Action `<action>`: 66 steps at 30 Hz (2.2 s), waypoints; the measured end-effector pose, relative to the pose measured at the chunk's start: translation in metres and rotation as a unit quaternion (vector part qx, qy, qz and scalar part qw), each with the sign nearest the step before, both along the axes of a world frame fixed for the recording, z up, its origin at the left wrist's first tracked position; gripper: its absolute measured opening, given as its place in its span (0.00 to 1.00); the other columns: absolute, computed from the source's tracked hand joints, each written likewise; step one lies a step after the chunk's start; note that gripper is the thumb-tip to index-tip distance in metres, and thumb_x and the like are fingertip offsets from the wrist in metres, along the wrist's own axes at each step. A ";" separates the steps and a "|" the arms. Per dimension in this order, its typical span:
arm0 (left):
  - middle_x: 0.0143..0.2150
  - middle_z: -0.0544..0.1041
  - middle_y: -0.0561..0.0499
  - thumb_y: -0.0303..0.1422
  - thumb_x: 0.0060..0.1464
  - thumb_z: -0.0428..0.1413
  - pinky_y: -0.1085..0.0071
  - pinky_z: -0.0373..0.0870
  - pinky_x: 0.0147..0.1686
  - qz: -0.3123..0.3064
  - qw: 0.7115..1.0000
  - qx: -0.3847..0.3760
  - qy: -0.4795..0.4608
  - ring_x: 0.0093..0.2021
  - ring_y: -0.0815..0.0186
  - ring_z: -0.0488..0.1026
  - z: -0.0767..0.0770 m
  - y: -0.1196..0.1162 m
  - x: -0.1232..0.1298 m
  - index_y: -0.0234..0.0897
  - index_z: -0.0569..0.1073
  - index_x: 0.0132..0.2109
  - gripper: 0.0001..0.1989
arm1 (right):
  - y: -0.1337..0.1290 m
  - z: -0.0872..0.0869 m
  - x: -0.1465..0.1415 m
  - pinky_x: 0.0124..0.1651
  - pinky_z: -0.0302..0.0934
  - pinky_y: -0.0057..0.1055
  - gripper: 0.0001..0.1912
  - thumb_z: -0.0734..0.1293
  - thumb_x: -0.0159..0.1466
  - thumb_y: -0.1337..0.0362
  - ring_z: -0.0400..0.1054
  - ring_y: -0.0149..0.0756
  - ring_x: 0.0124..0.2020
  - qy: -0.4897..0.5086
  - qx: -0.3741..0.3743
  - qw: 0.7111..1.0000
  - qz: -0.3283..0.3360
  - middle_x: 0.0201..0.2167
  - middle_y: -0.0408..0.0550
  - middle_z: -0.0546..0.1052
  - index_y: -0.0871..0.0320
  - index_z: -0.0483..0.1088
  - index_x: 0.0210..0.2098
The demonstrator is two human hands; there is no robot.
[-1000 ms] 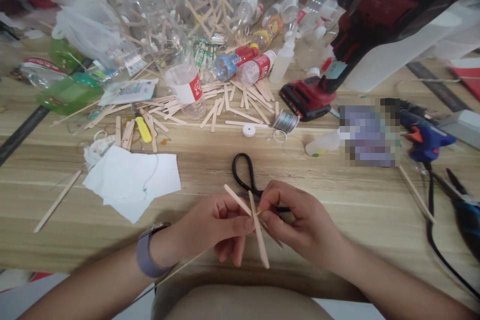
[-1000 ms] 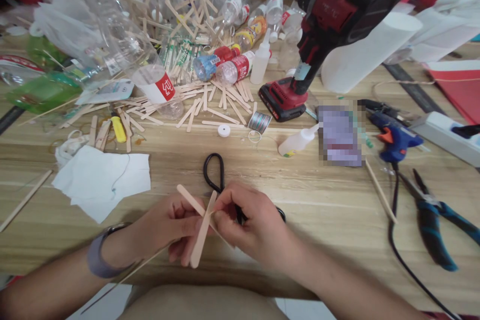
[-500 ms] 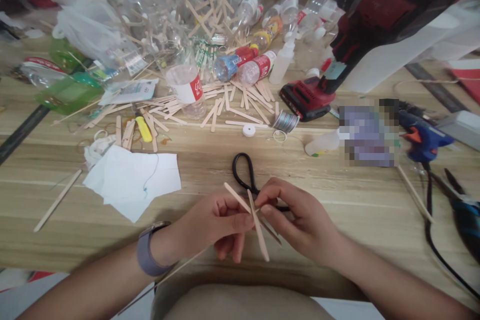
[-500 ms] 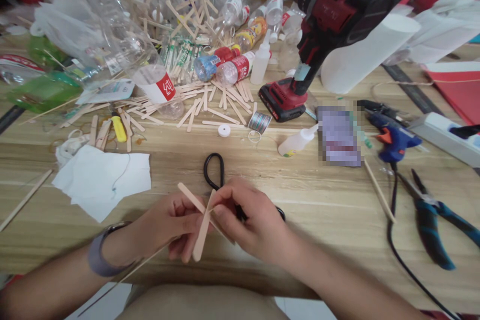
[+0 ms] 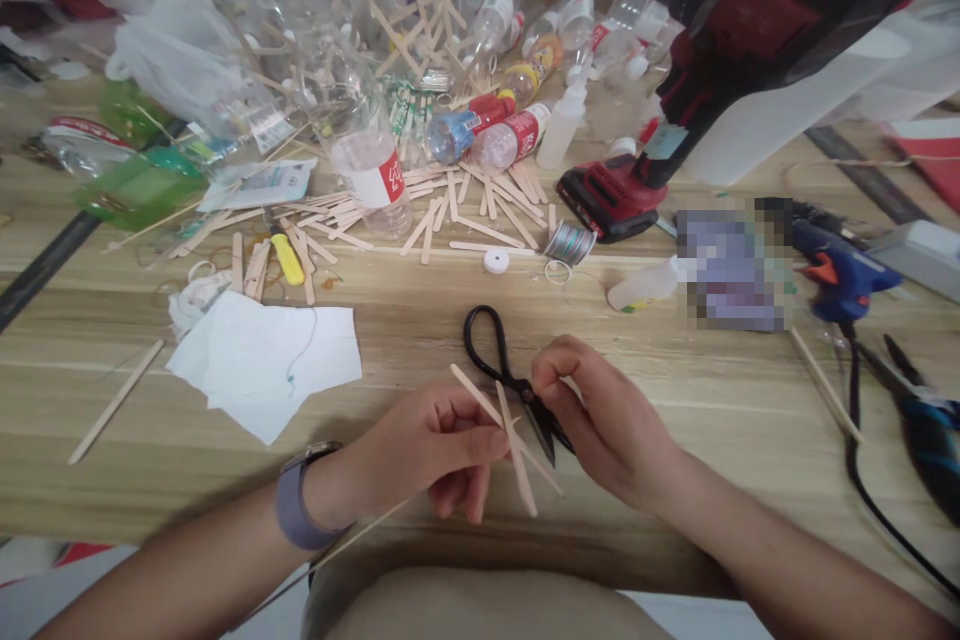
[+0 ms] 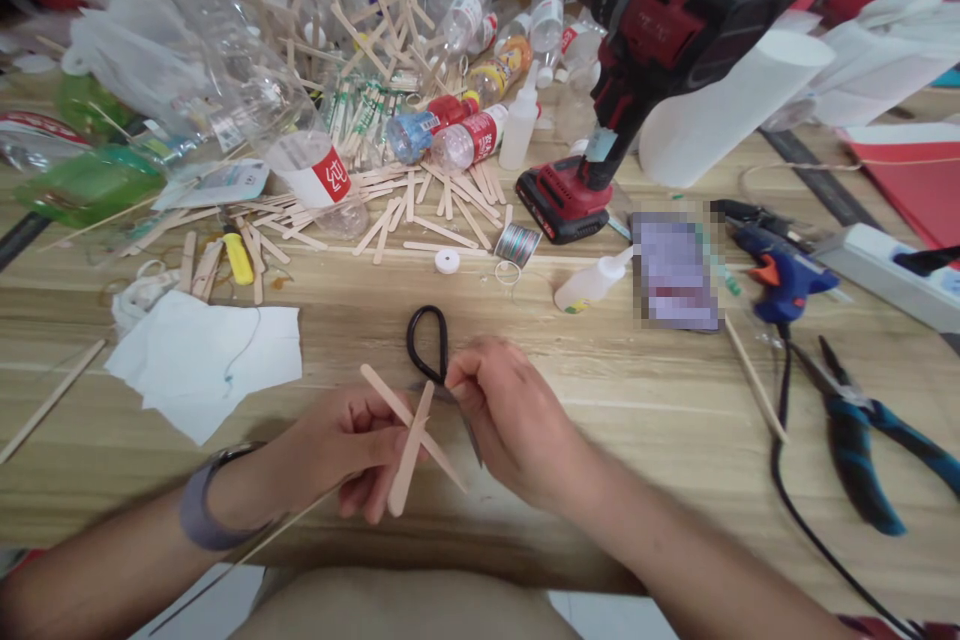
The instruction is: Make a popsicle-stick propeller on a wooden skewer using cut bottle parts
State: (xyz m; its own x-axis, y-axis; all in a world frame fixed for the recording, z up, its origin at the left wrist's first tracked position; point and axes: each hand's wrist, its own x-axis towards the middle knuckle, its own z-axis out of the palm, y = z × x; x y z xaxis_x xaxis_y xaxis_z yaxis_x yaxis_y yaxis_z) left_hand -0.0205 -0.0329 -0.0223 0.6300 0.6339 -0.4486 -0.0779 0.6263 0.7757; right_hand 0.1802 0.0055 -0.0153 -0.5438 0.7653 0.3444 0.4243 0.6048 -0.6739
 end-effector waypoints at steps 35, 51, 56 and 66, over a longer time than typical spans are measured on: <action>0.18 0.73 0.56 0.49 0.55 0.57 0.79 0.52 0.13 0.002 0.994 -0.093 -0.057 0.12 0.77 0.60 0.005 0.001 0.001 0.36 0.70 0.35 0.19 | 0.001 0.012 -0.003 0.30 0.59 0.25 0.08 0.64 0.67 0.66 0.66 0.28 0.27 0.047 -0.196 0.977 0.062 0.25 0.40 0.72 0.56 0.71 0.30; 0.16 0.72 0.58 0.45 0.55 0.58 0.78 0.43 0.09 0.001 0.988 -0.130 -0.079 0.10 0.78 0.53 0.006 0.000 -0.002 0.35 0.72 0.34 0.16 | 0.003 0.010 -0.002 0.32 0.65 0.27 0.10 0.67 0.66 0.57 0.72 0.31 0.32 0.126 -0.185 0.970 0.101 0.30 0.45 0.78 0.52 0.78 0.43; 0.15 0.71 0.56 0.45 0.56 0.57 0.76 0.40 0.09 -0.004 0.984 -0.126 -0.129 0.08 0.77 0.51 0.001 -0.002 0.000 0.33 0.74 0.34 0.17 | 0.003 0.006 -0.001 0.37 0.66 0.29 0.16 0.66 0.67 0.57 0.71 0.31 0.35 0.157 -0.167 0.963 0.144 0.34 0.45 0.78 0.47 0.73 0.54; 0.15 0.70 0.57 0.51 0.54 0.57 0.75 0.38 0.11 -0.019 0.987 -0.116 -0.110 0.10 0.78 0.46 0.001 -0.002 -0.002 0.34 0.74 0.33 0.22 | 0.002 0.007 0.001 0.40 0.65 0.29 0.21 0.64 0.68 0.58 0.70 0.31 0.41 0.142 -0.188 0.954 0.188 0.39 0.46 0.77 0.39 0.66 0.60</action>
